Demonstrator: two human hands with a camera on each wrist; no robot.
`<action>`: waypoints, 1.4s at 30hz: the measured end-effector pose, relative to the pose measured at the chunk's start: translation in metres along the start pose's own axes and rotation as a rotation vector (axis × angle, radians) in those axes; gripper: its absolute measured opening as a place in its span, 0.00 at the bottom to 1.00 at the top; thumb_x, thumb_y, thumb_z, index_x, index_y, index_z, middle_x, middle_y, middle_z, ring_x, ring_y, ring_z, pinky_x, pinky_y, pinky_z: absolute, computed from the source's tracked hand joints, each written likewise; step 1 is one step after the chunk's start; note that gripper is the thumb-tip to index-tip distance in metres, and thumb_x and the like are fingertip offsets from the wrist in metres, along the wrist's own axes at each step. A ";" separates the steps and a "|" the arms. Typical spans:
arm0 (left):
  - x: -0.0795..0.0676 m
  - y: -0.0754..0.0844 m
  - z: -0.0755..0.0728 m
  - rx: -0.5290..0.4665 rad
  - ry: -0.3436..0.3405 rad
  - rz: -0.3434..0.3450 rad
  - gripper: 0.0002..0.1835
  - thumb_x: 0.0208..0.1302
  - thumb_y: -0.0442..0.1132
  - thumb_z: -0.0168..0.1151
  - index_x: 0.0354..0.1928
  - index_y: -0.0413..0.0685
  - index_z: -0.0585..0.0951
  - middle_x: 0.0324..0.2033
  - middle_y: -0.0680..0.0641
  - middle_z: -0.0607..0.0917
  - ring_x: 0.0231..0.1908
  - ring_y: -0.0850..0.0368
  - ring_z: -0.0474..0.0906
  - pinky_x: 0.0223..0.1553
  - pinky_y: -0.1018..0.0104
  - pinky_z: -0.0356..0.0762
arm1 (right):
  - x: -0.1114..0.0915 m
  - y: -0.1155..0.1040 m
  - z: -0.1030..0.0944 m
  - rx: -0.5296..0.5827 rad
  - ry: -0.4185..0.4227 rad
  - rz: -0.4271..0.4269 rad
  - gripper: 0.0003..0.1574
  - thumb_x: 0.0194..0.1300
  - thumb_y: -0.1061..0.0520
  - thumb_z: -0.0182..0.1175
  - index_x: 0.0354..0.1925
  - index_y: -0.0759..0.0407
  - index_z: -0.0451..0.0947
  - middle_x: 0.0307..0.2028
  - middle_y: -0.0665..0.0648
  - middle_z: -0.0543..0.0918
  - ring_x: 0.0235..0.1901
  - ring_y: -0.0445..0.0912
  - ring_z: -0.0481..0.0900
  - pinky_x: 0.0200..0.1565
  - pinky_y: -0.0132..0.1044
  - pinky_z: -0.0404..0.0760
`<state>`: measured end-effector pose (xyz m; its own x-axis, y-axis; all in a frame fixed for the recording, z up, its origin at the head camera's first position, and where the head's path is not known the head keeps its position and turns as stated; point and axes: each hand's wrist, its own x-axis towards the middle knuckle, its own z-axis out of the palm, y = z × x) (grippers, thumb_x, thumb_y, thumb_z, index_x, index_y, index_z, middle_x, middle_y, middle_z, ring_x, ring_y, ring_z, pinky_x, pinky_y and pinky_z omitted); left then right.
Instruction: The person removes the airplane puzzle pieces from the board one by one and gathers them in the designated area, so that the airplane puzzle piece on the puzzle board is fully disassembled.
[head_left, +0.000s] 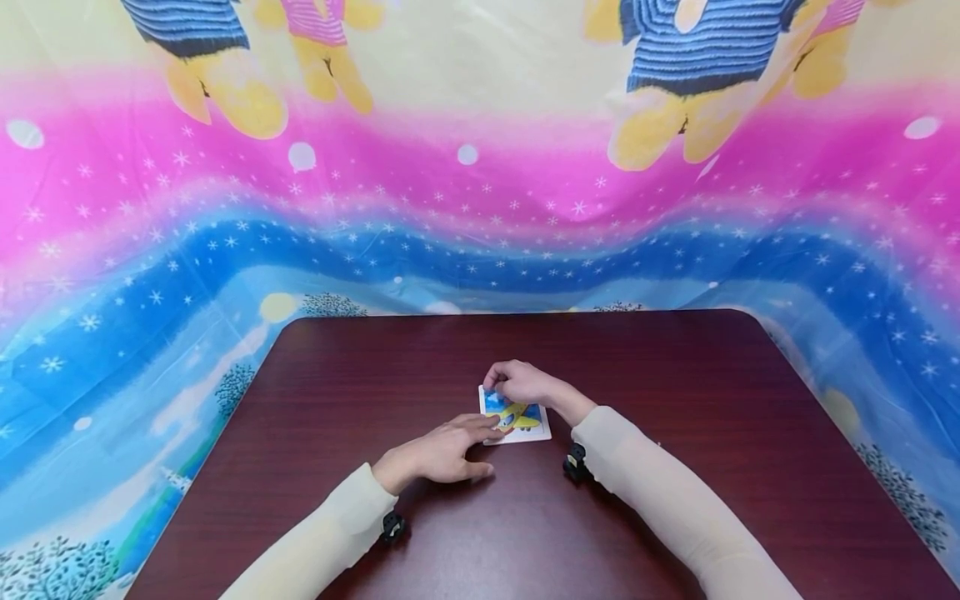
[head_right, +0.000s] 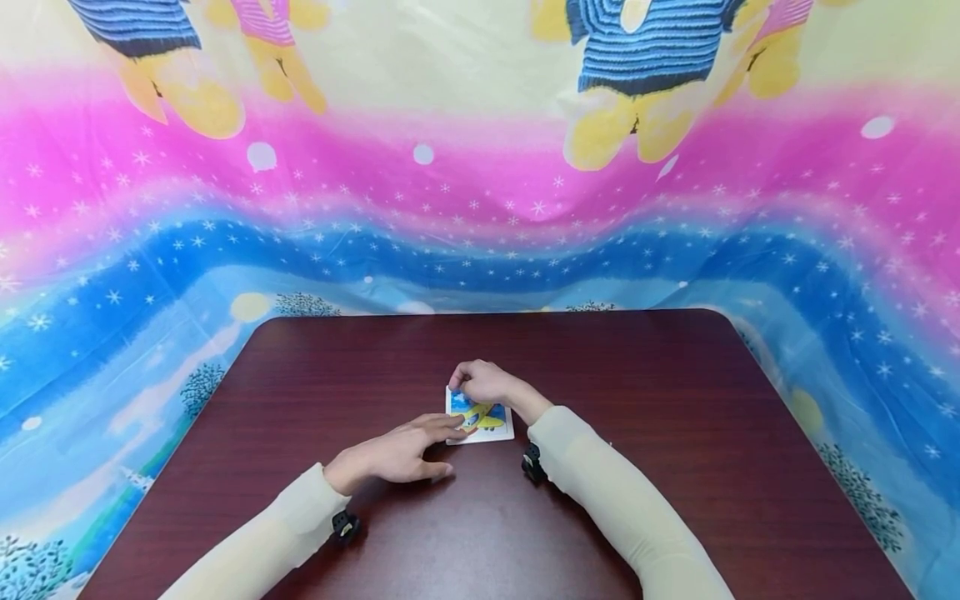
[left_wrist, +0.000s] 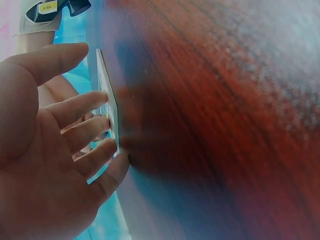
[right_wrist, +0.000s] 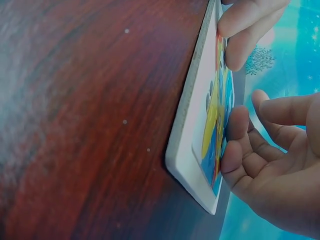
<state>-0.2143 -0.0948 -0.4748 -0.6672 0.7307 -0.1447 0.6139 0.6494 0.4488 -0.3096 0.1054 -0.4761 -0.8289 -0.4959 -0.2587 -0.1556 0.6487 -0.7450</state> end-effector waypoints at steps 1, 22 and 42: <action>0.000 0.000 0.000 0.000 0.002 0.000 0.28 0.68 0.48 0.63 0.68 0.49 0.75 0.74 0.46 0.67 0.75 0.47 0.58 0.73 0.48 0.60 | 0.000 0.000 0.000 0.003 -0.001 -0.001 0.13 0.73 0.63 0.47 0.45 0.57 0.80 0.40 0.57 0.81 0.32 0.46 0.75 0.36 0.36 0.75; 0.000 0.000 -0.001 -0.001 -0.007 -0.009 0.28 0.68 0.49 0.62 0.69 0.50 0.74 0.74 0.47 0.66 0.76 0.48 0.57 0.73 0.48 0.60 | 0.005 0.001 0.003 0.048 -0.010 -0.012 0.16 0.75 0.62 0.47 0.51 0.56 0.79 0.48 0.56 0.81 0.42 0.46 0.75 0.42 0.35 0.75; 0.000 -0.002 0.000 0.002 -0.015 -0.006 0.30 0.68 0.49 0.62 0.70 0.51 0.72 0.76 0.47 0.64 0.77 0.48 0.56 0.74 0.48 0.60 | 0.001 -0.003 0.002 -0.083 0.039 -0.024 0.13 0.73 0.62 0.49 0.44 0.55 0.81 0.44 0.55 0.83 0.39 0.45 0.77 0.41 0.35 0.77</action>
<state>-0.2151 -0.0958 -0.4756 -0.6646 0.7298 -0.1605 0.6108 0.6543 0.4459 -0.3086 0.1022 -0.4753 -0.8443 -0.4903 -0.2163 -0.2184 0.6833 -0.6967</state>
